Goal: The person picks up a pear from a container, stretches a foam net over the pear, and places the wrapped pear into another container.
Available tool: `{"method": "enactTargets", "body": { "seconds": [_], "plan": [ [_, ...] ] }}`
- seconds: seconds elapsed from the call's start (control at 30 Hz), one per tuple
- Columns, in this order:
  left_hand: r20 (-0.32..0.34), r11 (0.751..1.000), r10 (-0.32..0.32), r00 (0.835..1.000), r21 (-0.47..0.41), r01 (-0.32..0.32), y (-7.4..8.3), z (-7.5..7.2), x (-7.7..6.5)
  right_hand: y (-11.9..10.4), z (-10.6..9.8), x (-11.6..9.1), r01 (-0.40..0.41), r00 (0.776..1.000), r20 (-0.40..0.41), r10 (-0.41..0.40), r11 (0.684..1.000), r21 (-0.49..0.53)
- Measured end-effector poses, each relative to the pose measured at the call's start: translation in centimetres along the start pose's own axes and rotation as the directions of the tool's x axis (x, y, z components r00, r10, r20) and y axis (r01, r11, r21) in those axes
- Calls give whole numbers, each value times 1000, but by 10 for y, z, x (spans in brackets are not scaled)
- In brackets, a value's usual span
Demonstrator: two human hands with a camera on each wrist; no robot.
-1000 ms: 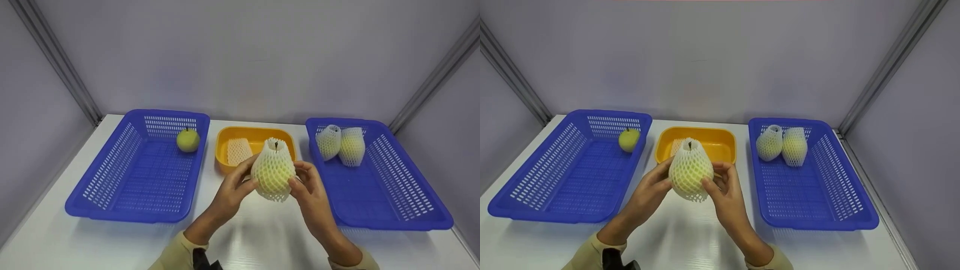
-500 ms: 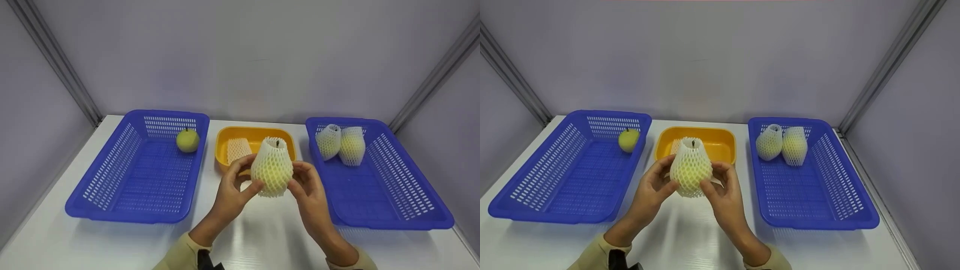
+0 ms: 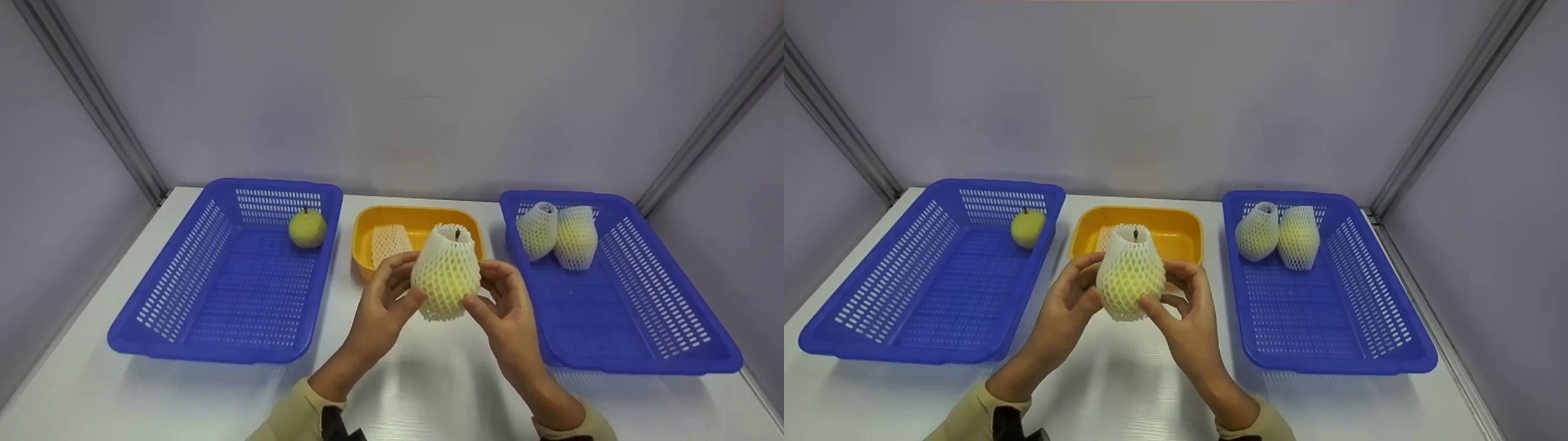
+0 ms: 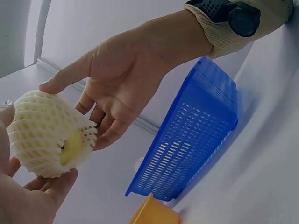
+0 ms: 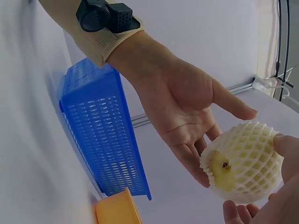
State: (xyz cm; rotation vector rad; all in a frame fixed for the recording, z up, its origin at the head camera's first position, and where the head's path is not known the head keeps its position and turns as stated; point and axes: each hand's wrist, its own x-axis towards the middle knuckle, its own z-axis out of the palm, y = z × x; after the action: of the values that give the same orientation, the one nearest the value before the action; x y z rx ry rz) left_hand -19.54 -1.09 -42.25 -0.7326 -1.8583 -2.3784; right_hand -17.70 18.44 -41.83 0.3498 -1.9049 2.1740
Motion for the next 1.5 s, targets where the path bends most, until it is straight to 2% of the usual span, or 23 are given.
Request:
{"method": "enactTargets", "body": {
  "seconds": [0.17, 0.33, 0.4, 0.53, 0.63, 0.7, 0.83, 0.93, 1.1, 1.2, 1.3, 1.5],
  "plan": [
    [-82, 999, 44, 996, 13, -43, 2, -1, 1, 2, -4, 2, 26, 999, -46, -25, 999, 25],
    [-102, 999, 49, 994, 22, -47, 2, -2, 3, 1, -5, 1, 62, 998, -2, -62, 998, 9],
    [-70, 999, 35, 997, 12, -35, 2, -2, 3, 1, -5, 1, 80, 996, 26, -80, 997, 13],
    [54, 1000, -11, 998, -10, 12, 3, -4, 2, 0, -3, -1, 85, 995, 56, -86, 996, 27],
    [126, 999, -43, 991, -11, 45, 3, -5, 2, -1, -2, 0, 50, 998, 39, -51, 999, 9],
    [137, 998, -57, 989, -12, 59, 4, -6, 2, -1, -2, 0, 17, 1000, 20, -16, 1000, -6],
    [100, 998, -57, 993, 9, 57, 5, -6, 2, 0, -3, 2, -28, 999, -15, 28, 1000, 4],
    [42, 998, -48, 998, 31, 46, 6, -6, 2, 0, -4, 3, -18, 999, -30, 19, 1000, 12],
    [-37, 1000, -28, 999, 13, 29, 5, -5, 3, 0, -5, 1, 26, 999, 20, -26, 1000, -9],
    [-48, 1000, -22, 999, 4, 22, 3, -5, 2, -1, -3, 0, 28, 998, 64, -27, 999, -18],
    [-16, 1000, -25, 1000, 13, 25, 2, -4, 1, -1, -2, -1, 14, 996, 85, -12, 1000, -14],
    [125, 996, -90, 988, 20, 88, 0, -2, -1, 0, -2, 1, -7, 994, 112, 11, 999, -35]
  ]
}}
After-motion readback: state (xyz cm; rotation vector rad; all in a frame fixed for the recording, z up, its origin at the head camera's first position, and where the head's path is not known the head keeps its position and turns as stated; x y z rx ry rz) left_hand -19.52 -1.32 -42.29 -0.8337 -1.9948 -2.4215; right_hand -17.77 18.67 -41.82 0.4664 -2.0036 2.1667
